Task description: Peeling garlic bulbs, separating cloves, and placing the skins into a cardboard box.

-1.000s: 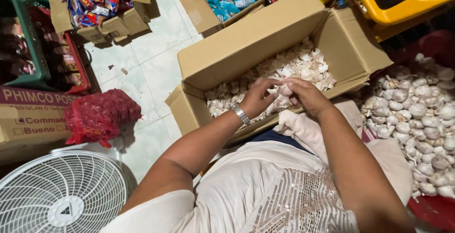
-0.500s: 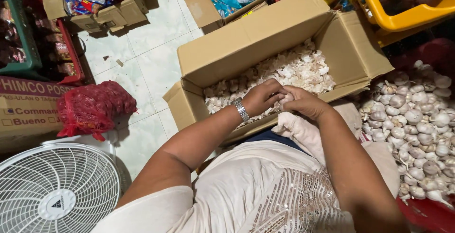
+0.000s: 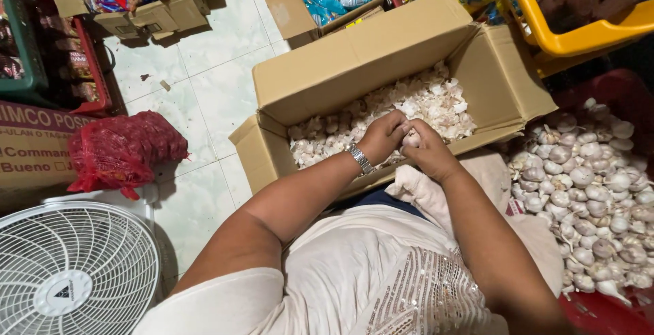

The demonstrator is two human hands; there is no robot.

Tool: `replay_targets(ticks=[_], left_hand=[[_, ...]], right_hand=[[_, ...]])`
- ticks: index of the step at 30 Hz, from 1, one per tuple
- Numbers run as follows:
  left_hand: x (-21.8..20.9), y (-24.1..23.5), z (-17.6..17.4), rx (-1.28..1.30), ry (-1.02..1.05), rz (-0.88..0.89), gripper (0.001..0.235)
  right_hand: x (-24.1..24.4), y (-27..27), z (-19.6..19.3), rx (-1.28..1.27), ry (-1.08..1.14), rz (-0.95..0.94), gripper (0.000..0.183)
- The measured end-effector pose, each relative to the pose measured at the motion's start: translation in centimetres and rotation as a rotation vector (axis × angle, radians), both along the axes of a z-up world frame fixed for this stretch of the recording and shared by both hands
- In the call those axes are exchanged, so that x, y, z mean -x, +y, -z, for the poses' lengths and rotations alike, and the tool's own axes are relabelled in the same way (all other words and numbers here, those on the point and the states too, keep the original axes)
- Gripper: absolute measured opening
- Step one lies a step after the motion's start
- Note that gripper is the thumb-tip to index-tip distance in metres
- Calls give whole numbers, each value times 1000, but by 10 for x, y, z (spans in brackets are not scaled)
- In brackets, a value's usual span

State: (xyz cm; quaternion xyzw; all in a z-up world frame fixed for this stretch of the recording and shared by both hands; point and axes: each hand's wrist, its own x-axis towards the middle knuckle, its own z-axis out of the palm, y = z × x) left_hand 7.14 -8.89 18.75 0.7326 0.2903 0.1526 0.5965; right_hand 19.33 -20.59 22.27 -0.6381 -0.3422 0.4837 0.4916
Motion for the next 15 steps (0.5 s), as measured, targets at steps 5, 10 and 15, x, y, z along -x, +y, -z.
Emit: replay_targets(ticks=[5,10,15], left_hand=[[-6,20,18,517,-88,-282,19],[10,47,18,542,-124,-377,13],[18,38,41,238,-39,-212,26]], right_hand=[[-1,-1,-14,-25,-68,76,45],[1,-2,-22,-68,-145,129,42],[6,-2,-50,-37,-6,157,30]])
